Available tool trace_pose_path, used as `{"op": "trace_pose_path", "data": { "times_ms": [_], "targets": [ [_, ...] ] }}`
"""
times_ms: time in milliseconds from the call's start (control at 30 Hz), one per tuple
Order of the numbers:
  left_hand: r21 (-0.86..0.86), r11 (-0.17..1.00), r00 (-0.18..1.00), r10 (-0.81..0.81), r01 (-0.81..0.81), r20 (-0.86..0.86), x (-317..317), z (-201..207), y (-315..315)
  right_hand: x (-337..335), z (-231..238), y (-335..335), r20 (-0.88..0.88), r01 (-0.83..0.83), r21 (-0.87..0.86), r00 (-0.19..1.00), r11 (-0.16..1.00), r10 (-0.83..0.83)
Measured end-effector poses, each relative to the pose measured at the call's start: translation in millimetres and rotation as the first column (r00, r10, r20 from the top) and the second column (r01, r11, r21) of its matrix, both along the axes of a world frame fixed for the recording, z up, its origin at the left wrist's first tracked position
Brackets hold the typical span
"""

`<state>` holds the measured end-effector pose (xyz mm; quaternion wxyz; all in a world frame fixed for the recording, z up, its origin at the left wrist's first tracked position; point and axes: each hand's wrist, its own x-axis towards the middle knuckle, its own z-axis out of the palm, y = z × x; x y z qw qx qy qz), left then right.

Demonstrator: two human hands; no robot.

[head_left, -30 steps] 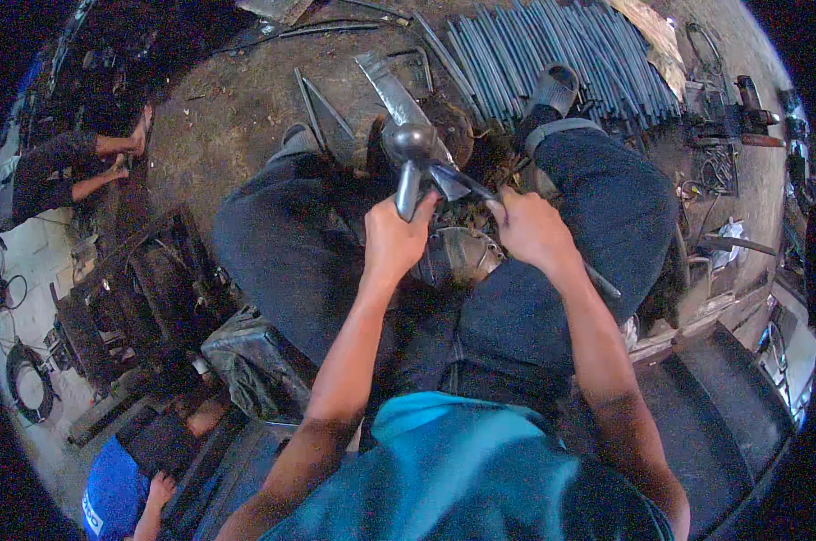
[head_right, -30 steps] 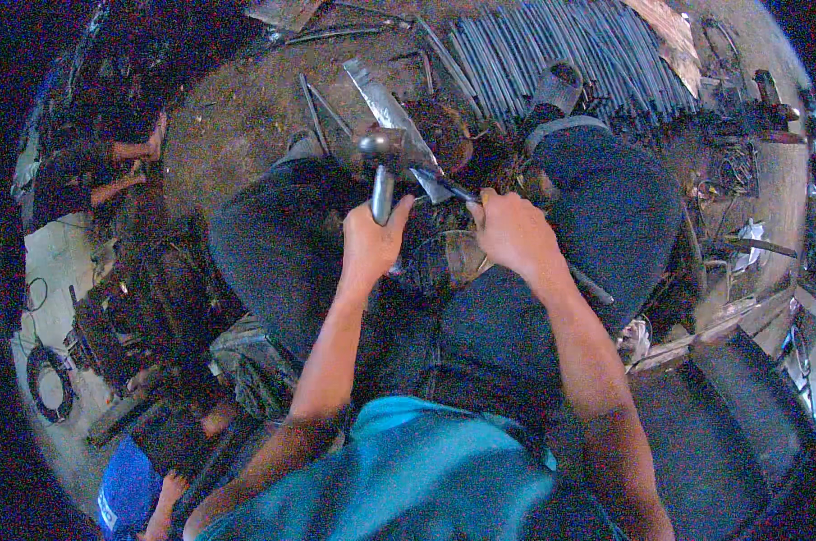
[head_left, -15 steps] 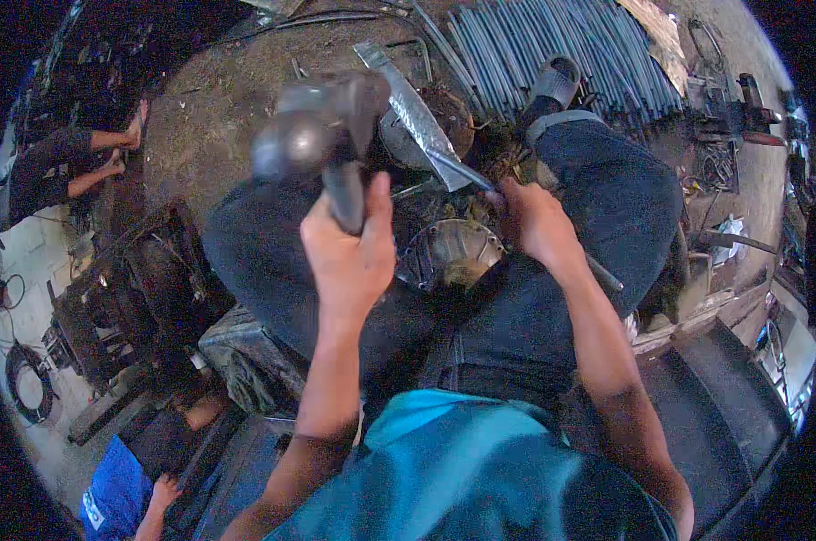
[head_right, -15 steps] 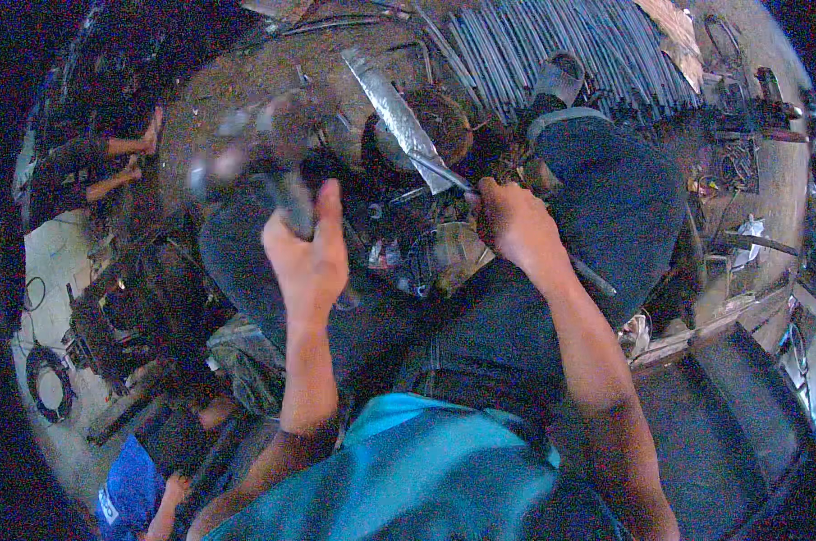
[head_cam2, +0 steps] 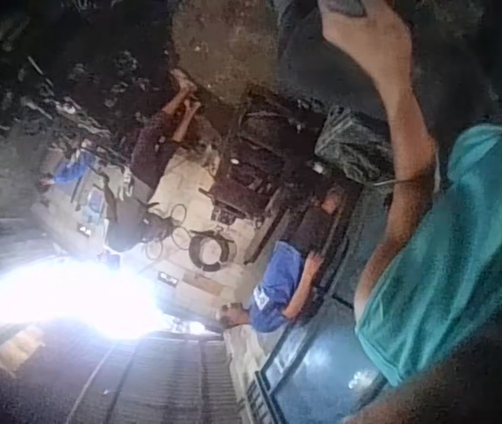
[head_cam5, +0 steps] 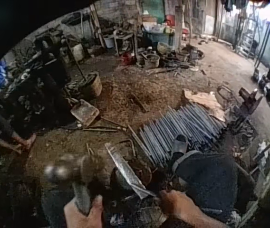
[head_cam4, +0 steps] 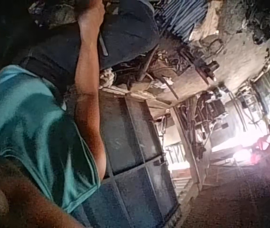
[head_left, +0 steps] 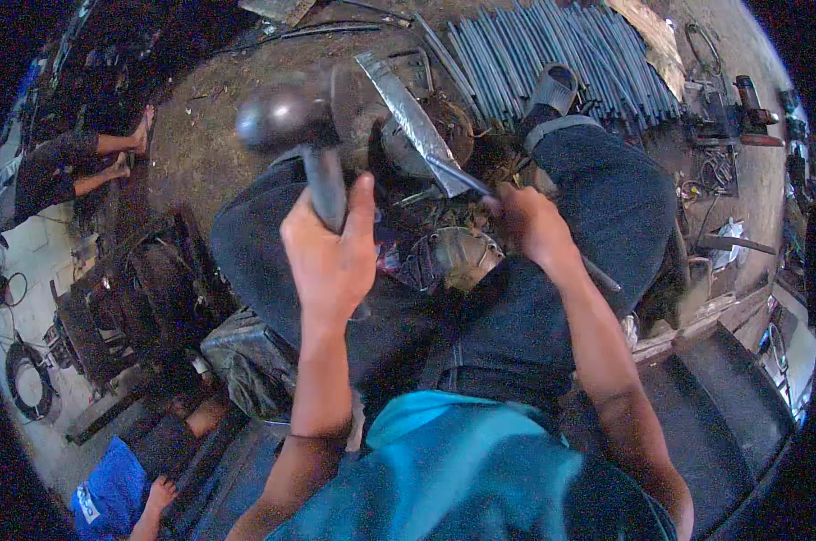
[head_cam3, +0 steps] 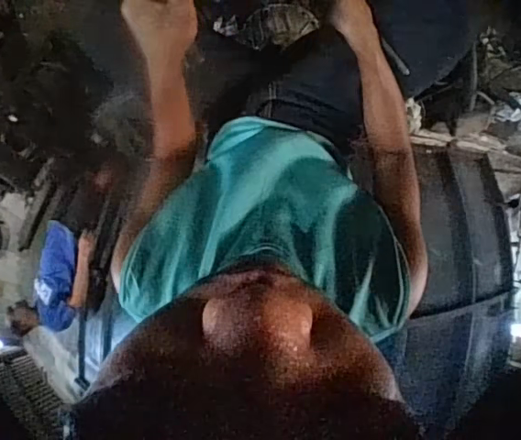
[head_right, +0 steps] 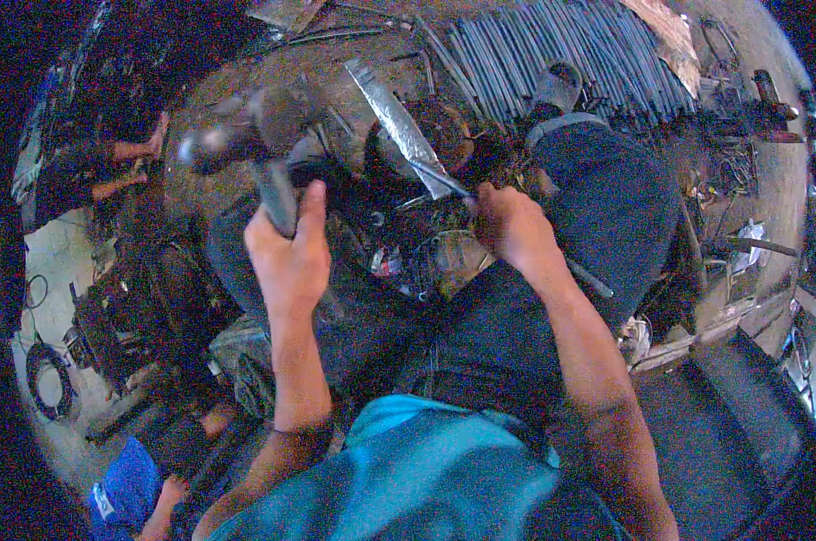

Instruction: Straightening a metal rod by hammering it on a metal anvil.

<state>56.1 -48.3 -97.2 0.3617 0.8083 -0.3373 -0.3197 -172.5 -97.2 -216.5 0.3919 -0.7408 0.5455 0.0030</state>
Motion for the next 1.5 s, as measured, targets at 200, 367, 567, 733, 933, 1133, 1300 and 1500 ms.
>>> {"op": "trace_pose_path", "data": {
  "times_ms": [200, 367, 567, 733, 933, 1133, 1300, 1500],
  "targets": [
    [-0.104, 0.979, 0.956, -0.143, 0.174, 0.256, -9, -22, 3, 7, -4, -5, -0.146, -0.087, -0.027, 0.986, 0.996, 0.082],
    [0.123, 0.956, 0.936, -0.286, 0.265, 0.206, -14, -126, 19, 21, 13, -1, -0.173, -0.091, -0.009, 0.981, 0.996, 0.088],
    [0.087, 0.996, 0.987, -0.017, 0.031, -0.158, 8, -75, 16, 20, 5, 0, -0.18, -0.101, 0.012, 0.978, 0.995, 0.101],
    [-0.09, 0.996, 0.993, -0.027, 0.016, -0.118, -2, -4, 13, 11, 4, -9, -0.155, -0.105, 0.082, 0.981, 0.991, 0.117],
    [0.13, 0.96, 0.954, -0.267, 0.25, 0.136, -20, -97, 24, 23, 7, -4, -0.097, -0.071, -0.011, 0.993, 0.997, 0.07],
    [0.108, 0.994, 0.991, -0.02, 0.035, -0.136, 5, -124, 30, 23, 1, 10, -0.159, -0.142, 0.044, 0.976, 0.989, 0.147],
    [-0.046, 0.999, 0.991, -0.012, 0.007, -0.13, 19, -36, 21, 16, 9, 3, -0.172, -0.158, -0.022, 0.973, 0.987, 0.152],
    [-0.056, 0.996, 0.998, -0.064, 0.062, -0.025, 0, -8, 9, 2, 14, 4, 0.099, 0.075, -0.04, 0.993, 0.996, -0.07]
  ]
}}
